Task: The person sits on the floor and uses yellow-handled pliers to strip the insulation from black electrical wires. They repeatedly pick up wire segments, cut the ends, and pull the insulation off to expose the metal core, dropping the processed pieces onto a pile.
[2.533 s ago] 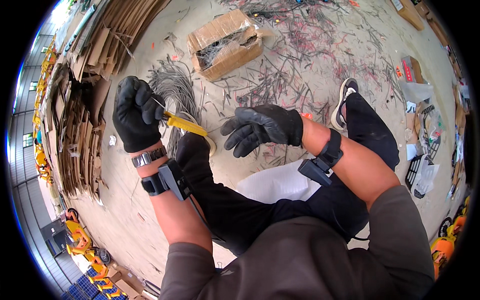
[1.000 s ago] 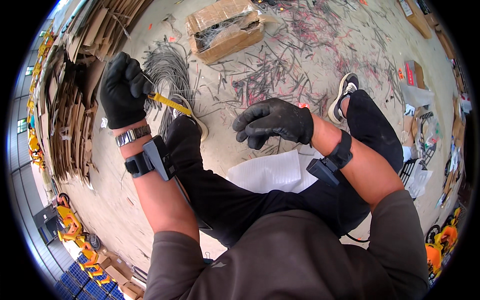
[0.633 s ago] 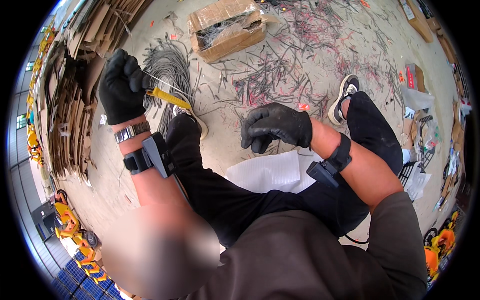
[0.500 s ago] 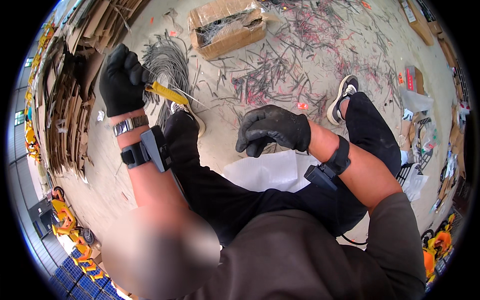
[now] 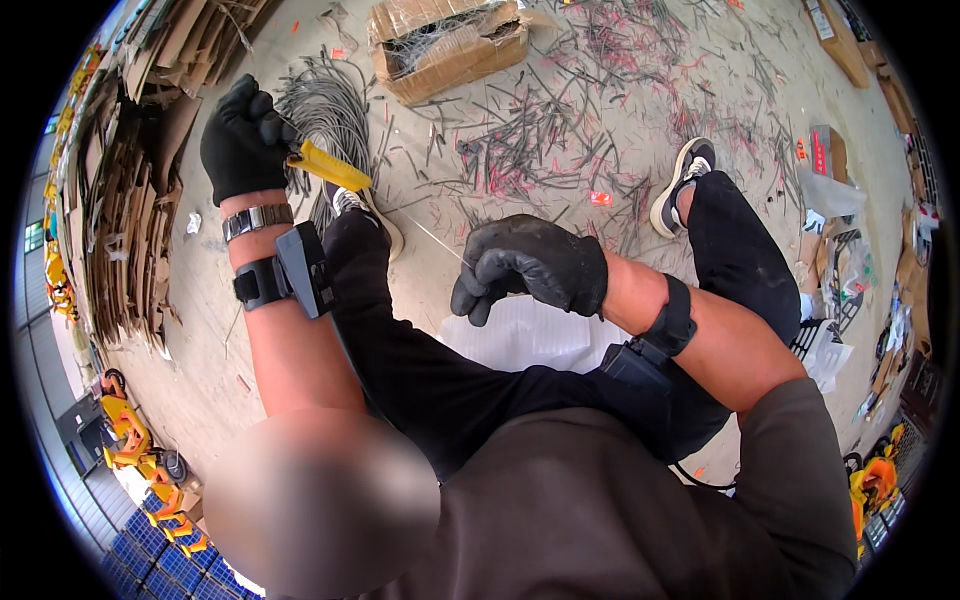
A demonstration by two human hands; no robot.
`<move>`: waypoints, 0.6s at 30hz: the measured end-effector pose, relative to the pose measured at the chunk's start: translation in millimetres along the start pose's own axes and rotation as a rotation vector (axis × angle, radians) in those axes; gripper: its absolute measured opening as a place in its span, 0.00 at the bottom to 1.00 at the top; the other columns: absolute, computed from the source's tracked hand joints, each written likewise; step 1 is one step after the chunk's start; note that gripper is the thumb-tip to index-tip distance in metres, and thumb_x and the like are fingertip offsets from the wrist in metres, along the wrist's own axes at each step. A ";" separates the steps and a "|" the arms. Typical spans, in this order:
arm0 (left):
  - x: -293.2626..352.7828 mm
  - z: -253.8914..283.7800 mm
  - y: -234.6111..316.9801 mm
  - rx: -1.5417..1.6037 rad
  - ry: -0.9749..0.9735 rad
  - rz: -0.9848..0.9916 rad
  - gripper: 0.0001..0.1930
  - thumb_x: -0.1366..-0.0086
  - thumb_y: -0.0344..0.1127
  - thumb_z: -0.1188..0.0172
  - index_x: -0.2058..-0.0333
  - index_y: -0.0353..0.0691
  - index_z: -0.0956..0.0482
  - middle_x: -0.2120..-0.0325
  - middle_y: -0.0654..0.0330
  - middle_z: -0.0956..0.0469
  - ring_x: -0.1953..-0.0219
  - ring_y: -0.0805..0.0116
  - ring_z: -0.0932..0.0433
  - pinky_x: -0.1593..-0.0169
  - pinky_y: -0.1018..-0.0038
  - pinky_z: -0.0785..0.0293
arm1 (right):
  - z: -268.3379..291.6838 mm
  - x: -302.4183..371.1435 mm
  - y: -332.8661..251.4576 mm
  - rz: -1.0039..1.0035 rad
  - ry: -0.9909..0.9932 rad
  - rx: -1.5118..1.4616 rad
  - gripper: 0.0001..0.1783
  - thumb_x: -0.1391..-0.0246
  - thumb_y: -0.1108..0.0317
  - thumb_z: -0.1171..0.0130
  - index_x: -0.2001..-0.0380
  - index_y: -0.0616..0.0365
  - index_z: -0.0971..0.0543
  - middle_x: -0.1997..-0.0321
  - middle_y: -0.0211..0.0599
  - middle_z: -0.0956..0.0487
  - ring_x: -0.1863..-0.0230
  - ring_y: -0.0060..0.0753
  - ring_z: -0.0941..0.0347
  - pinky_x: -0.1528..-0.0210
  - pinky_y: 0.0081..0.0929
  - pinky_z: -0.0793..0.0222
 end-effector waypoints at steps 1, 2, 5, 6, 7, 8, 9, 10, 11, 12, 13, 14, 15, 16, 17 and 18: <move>-4.9 4.7 -0.1 -0.015 0.011 -0.014 0.09 0.31 0.32 0.53 0.59 0.35 0.27 0.81 0.64 0.36 0.86 0.74 0.41 0.82 0.74 0.38 | -0.7 -0.5 2.0 0.000 -0.015 -0.024 0.11 0.44 0.71 0.52 0.69 0.69 0.24 0.64 0.55 0.20 0.65 0.47 0.21 0.56 0.37 0.24; -7.9 7.5 -0.8 -0.037 0.032 -0.009 0.10 0.31 0.31 0.54 0.58 0.33 0.27 0.80 0.64 0.36 0.86 0.74 0.40 0.82 0.75 0.39 | -0.9 -0.5 3.9 0.001 -0.031 -0.048 0.11 0.44 0.72 0.52 0.70 0.70 0.24 0.64 0.56 0.20 0.65 0.47 0.21 0.56 0.37 0.24; -17.1 18.2 -1.1 -0.049 0.066 -0.004 0.11 0.31 0.30 0.54 0.55 0.31 0.28 0.79 0.64 0.35 0.84 0.75 0.41 0.80 0.77 0.41 | -2.3 0.2 8.6 0.007 -0.088 -0.012 0.11 0.44 0.72 0.53 0.70 0.69 0.24 0.63 0.56 0.20 0.65 0.47 0.21 0.56 0.37 0.25; -21.2 25.9 -1.3 -0.017 0.060 -0.008 0.11 0.31 0.30 0.55 0.55 0.32 0.28 0.79 0.64 0.36 0.83 0.75 0.41 0.79 0.77 0.42 | -3.3 1.8 11.1 -0.014 -0.079 -0.008 0.11 0.44 0.72 0.53 0.70 0.69 0.24 0.63 0.56 0.20 0.65 0.47 0.20 0.56 0.36 0.25; -24.8 34.0 -1.0 0.014 0.054 -0.013 0.11 0.31 0.30 0.55 0.55 0.32 0.28 0.79 0.65 0.36 0.83 0.75 0.42 0.79 0.78 0.43 | -6.0 4.9 13.0 -0.035 -0.069 -0.005 0.11 0.44 0.72 0.53 0.70 0.69 0.24 0.63 0.56 0.20 0.65 0.46 0.20 0.57 0.36 0.25; -24.2 34.2 2.9 0.031 -0.003 -0.043 0.11 0.31 0.31 0.57 0.55 0.33 0.29 0.79 0.65 0.38 0.82 0.75 0.43 0.78 0.79 0.45 | -7.0 7.7 14.3 -0.057 -0.058 -0.001 0.11 0.44 0.72 0.53 0.70 0.69 0.24 0.63 0.56 0.20 0.65 0.46 0.20 0.57 0.36 0.25; -25.5 39.7 3.2 0.031 0.027 -0.035 0.11 0.31 0.31 0.57 0.55 0.33 0.30 0.79 0.66 0.39 0.82 0.75 0.44 0.78 0.78 0.45 | -6.6 9.4 14.3 -0.064 -0.048 -0.001 0.11 0.44 0.72 0.52 0.70 0.69 0.24 0.63 0.56 0.20 0.65 0.46 0.20 0.57 0.35 0.25; -27.1 44.8 3.6 0.030 0.058 -0.026 0.11 0.31 0.31 0.57 0.55 0.34 0.30 0.79 0.66 0.40 0.82 0.75 0.44 0.78 0.78 0.45 | -6.0 10.9 14.4 -0.072 -0.039 0.000 0.11 0.44 0.72 0.52 0.70 0.69 0.24 0.63 0.56 0.20 0.65 0.46 0.20 0.57 0.35 0.25; -27.9 51.9 5.7 0.028 0.090 -0.021 0.11 0.31 0.31 0.57 0.55 0.34 0.30 0.79 0.66 0.40 0.82 0.75 0.44 0.78 0.78 0.45 | -5.5 12.4 15.6 -0.080 -0.033 0.000 0.11 0.44 0.72 0.52 0.70 0.69 0.24 0.63 0.56 0.20 0.65 0.46 0.20 0.57 0.35 0.25; -28.8 51.6 8.8 0.048 0.028 -0.019 0.10 0.31 0.32 0.57 0.56 0.35 0.29 0.80 0.66 0.40 0.82 0.74 0.44 0.78 0.77 0.45 | -4.7 13.9 16.6 -0.059 -0.049 -0.013 0.10 0.44 0.72 0.52 0.70 0.69 0.24 0.63 0.56 0.20 0.65 0.46 0.20 0.57 0.35 0.25; -28.2 61.8 10.3 0.011 0.104 -0.041 0.09 0.31 0.32 0.57 0.58 0.37 0.29 0.80 0.66 0.41 0.83 0.74 0.44 0.78 0.77 0.45 | -2.7 15.2 19.1 -0.038 -0.065 -0.026 0.10 0.43 0.72 0.51 0.70 0.69 0.24 0.63 0.56 0.20 0.65 0.46 0.20 0.58 0.35 0.25; -22.2 58.2 8.9 -0.021 0.173 -0.053 0.08 0.31 0.32 0.57 0.60 0.38 0.29 0.81 0.67 0.41 0.83 0.74 0.44 0.78 0.77 0.45 | 0.8 17.0 20.3 -0.016 -0.068 -0.040 0.10 0.43 0.72 0.51 0.69 0.70 0.24 0.63 0.56 0.20 0.65 0.47 0.20 0.58 0.35 0.25; -16.3 56.9 10.3 -0.056 0.240 -0.066 0.08 0.31 0.32 0.57 0.62 0.39 0.29 0.81 0.67 0.41 0.83 0.74 0.44 0.78 0.77 0.45 | 1.7 19.6 22.0 -0.030 -0.066 -0.054 0.10 0.43 0.72 0.51 0.69 0.70 0.24 0.63 0.56 0.20 0.65 0.47 0.20 0.58 0.35 0.25; -12.2 53.6 9.8 -0.031 0.229 -0.039 0.06 0.31 0.31 0.56 0.69 0.44 0.32 0.82 0.69 0.42 0.83 0.74 0.45 0.78 0.78 0.45 | 1.9 22.2 23.3 -0.043 -0.063 -0.068 0.10 0.43 0.72 0.51 0.69 0.70 0.24 0.63 0.57 0.20 0.65 0.47 0.20 0.58 0.35 0.25; -17.8 66.1 14.4 -0.087 0.224 -0.053 0.09 0.32 0.31 0.55 0.74 0.47 0.37 0.83 0.70 0.44 0.84 0.75 0.46 0.78 0.78 0.46 | 0.3 24.5 24.5 -0.058 -0.066 -0.079 0.10 0.42 0.72 0.51 0.69 0.70 0.24 0.64 0.57 0.20 0.65 0.47 0.20 0.58 0.35 0.25; -20.7 75.7 18.4 -0.169 0.190 -0.093 0.09 0.32 0.31 0.55 0.74 0.48 0.37 0.83 0.70 0.44 0.84 0.76 0.46 0.78 0.78 0.46 | 0.3 25.9 24.7 -0.055 -0.076 -0.076 0.10 0.42 0.72 0.50 0.69 0.70 0.24 0.63 0.57 0.20 0.64 0.47 0.20 0.58 0.36 0.24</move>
Point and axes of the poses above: each hand's wrist, its own x-axis away from the middle knuckle, its own z-axis out of the back of the hand, y = z × x, the point moved 8 cm from there along -x, towards the middle knuckle
